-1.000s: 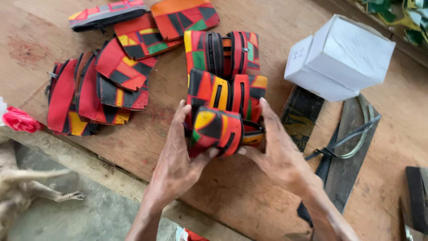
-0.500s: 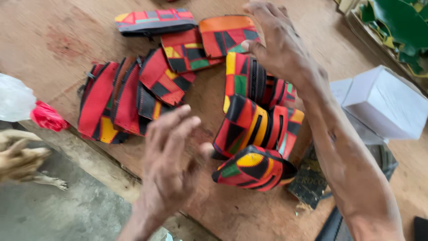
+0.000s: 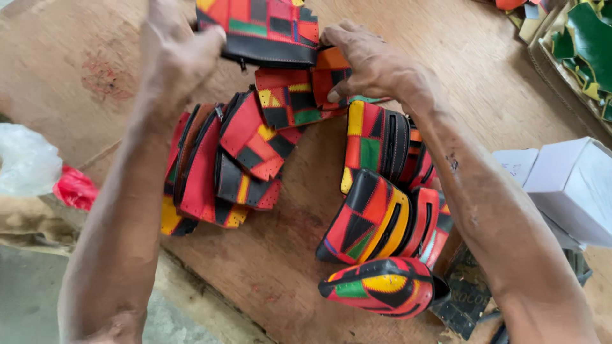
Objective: The person inspects a colorful patterned leather pouch, then stacks it with others. They open a jar of yellow substance and apply it by hand to the edges of several pouches, rubbing the material into the seams.
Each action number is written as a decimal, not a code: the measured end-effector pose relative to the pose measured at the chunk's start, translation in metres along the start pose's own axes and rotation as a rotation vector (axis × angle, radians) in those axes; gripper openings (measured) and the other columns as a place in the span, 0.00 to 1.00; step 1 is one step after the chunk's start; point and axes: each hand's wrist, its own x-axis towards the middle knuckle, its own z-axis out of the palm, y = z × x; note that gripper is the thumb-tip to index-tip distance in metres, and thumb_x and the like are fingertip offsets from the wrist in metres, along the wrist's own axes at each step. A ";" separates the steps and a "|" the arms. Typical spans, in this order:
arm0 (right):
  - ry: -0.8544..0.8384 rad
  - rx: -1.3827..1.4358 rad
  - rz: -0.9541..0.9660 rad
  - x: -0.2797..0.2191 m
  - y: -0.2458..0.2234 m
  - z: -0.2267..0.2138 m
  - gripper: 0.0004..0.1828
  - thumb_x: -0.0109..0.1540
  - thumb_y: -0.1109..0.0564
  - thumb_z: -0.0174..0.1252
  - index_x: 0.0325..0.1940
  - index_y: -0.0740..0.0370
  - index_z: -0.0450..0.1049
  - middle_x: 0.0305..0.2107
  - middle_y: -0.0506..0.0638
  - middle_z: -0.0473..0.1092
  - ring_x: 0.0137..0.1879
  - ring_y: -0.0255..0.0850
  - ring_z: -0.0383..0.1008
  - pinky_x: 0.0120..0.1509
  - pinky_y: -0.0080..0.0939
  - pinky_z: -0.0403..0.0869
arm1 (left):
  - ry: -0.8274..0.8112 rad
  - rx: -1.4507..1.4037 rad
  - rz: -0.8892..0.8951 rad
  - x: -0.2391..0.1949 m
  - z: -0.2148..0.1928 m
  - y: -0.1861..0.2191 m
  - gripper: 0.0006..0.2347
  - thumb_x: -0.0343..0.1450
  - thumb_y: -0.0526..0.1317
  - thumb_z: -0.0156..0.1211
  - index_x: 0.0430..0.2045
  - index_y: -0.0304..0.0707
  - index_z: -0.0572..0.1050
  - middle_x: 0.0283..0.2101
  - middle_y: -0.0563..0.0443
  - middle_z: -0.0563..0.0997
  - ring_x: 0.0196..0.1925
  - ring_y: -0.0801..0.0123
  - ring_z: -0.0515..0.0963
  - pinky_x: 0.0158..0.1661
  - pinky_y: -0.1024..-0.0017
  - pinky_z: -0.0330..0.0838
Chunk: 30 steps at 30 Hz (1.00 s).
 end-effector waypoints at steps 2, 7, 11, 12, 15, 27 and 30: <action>0.018 0.007 0.013 0.000 -0.004 -0.003 0.39 0.46 0.52 0.78 0.57 0.61 0.67 0.51 0.58 0.68 0.63 0.59 0.64 0.66 0.56 0.64 | -0.037 0.007 -0.050 0.008 -0.002 0.011 0.18 0.76 0.40 0.62 0.51 0.19 0.66 0.39 0.33 0.80 0.40 0.47 0.82 0.41 0.56 0.73; 0.042 -0.053 0.059 0.001 -0.010 0.001 0.36 0.45 0.52 0.79 0.51 0.59 0.68 0.48 0.55 0.69 0.62 0.56 0.66 0.65 0.56 0.62 | -0.066 -0.056 -0.007 -0.006 -0.018 0.041 0.17 0.75 0.39 0.63 0.51 0.21 0.67 0.40 0.35 0.80 0.40 0.51 0.82 0.42 0.59 0.74; 0.048 -0.088 0.108 -0.001 -0.011 0.005 0.38 0.43 0.52 0.80 0.51 0.59 0.68 0.46 0.53 0.69 0.60 0.53 0.65 0.64 0.56 0.59 | -0.090 -0.124 0.026 -0.017 -0.024 0.059 0.17 0.75 0.38 0.63 0.50 0.22 0.68 0.40 0.36 0.79 0.41 0.55 0.82 0.43 0.61 0.74; 0.062 -0.103 0.103 -0.002 -0.013 0.006 0.38 0.44 0.51 0.80 0.51 0.59 0.67 0.46 0.52 0.69 0.60 0.52 0.65 0.64 0.56 0.59 | -0.097 -0.142 0.039 -0.018 -0.026 0.063 0.17 0.75 0.38 0.63 0.50 0.22 0.68 0.40 0.37 0.79 0.41 0.55 0.82 0.43 0.62 0.75; 0.117 -0.069 0.069 -0.009 -0.024 0.000 0.38 0.44 0.53 0.78 0.54 0.57 0.68 0.45 0.50 0.69 0.61 0.49 0.65 0.66 0.53 0.56 | -0.100 -0.188 0.083 -0.021 -0.034 0.078 0.16 0.74 0.37 0.63 0.50 0.23 0.69 0.41 0.38 0.79 0.42 0.58 0.81 0.44 0.64 0.75; -0.052 -0.018 0.027 -0.033 -0.101 -0.079 0.21 0.54 0.60 0.70 0.51 0.53 0.79 0.38 0.49 0.78 0.44 0.43 0.79 0.47 0.46 0.76 | -0.237 -0.401 0.284 -0.083 -0.120 0.136 0.15 0.72 0.35 0.65 0.49 0.27 0.71 0.42 0.43 0.79 0.44 0.68 0.80 0.48 0.72 0.77; -0.035 -0.042 -0.121 -0.013 -0.136 -0.070 0.24 0.53 0.62 0.69 0.54 0.55 0.79 0.43 0.52 0.78 0.49 0.45 0.77 0.52 0.47 0.75 | -0.259 -0.453 0.298 -0.099 -0.136 0.135 0.14 0.72 0.35 0.65 0.49 0.28 0.71 0.43 0.44 0.79 0.45 0.71 0.80 0.48 0.74 0.78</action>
